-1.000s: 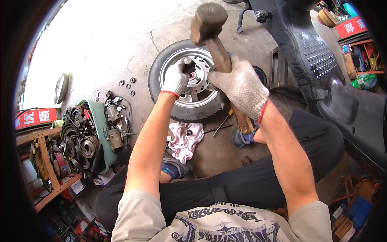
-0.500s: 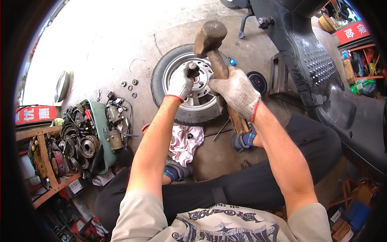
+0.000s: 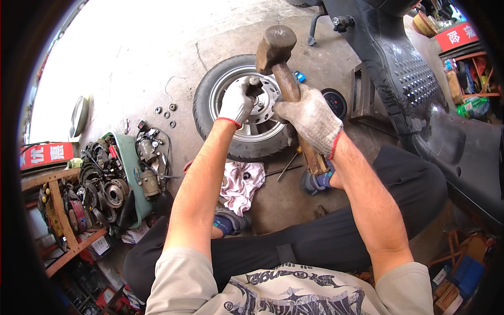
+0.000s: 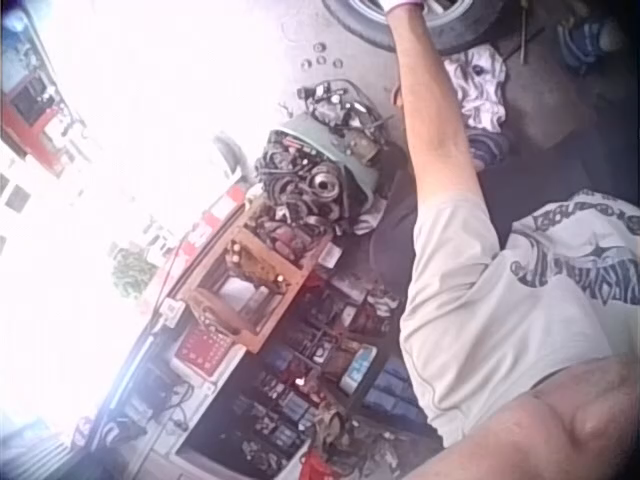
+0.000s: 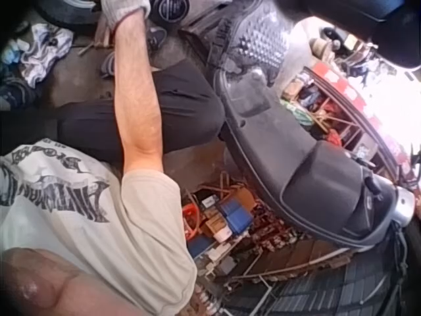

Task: Repairing or servicing a motorcycle wheel hub and bearing using hand tools.

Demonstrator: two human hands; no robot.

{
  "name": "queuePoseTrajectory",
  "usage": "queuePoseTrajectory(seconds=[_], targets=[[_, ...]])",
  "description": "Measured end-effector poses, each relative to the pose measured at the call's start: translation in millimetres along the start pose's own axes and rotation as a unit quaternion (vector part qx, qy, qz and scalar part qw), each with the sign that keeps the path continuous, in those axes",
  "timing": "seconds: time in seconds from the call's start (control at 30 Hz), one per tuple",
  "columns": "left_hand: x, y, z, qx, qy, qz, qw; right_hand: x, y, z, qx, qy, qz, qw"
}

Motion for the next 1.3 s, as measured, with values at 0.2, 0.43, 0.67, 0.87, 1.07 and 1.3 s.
queuePoseTrajectory(seconds=[0.2,0.43,0.67,0.87,1.07,1.3], targets=[[-4,-15,-3,0.006,-0.018,0.087,0.996,-4,42,-7,-0.147,-0.054,-0.180,0.971],[5,-20,2,-0.073,0.052,0.118,0.989,-4,-17,23,0.000,-0.003,-0.134,0.991],[-15,20,-3,-0.008,-0.027,0.072,0.997,2,5,3,-0.041,-0.016,-0.057,0.997],[-14,9,-12,-0.007,-0.024,0.064,0.998,2,11,-7,-0.026,-0.008,-0.052,0.998],[-13,6,-15,-0.005,-0.041,0.099,0.994,8,11,-8,-0.009,0.003,-0.045,0.999],[-18,5,-22,-0.025,-0.046,0.122,0.991,9,40,-2,-0.115,-0.041,-0.205,0.971]])
Point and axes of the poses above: each hand's wrist, its own z-axis towards the middle knuckle, its own x-axis out of the palm, y = z × x, the point moved 6 cm from there along z, towards the middle knuckle, and after that the axes turned 12 degrees about y, right-handed, at the moved point
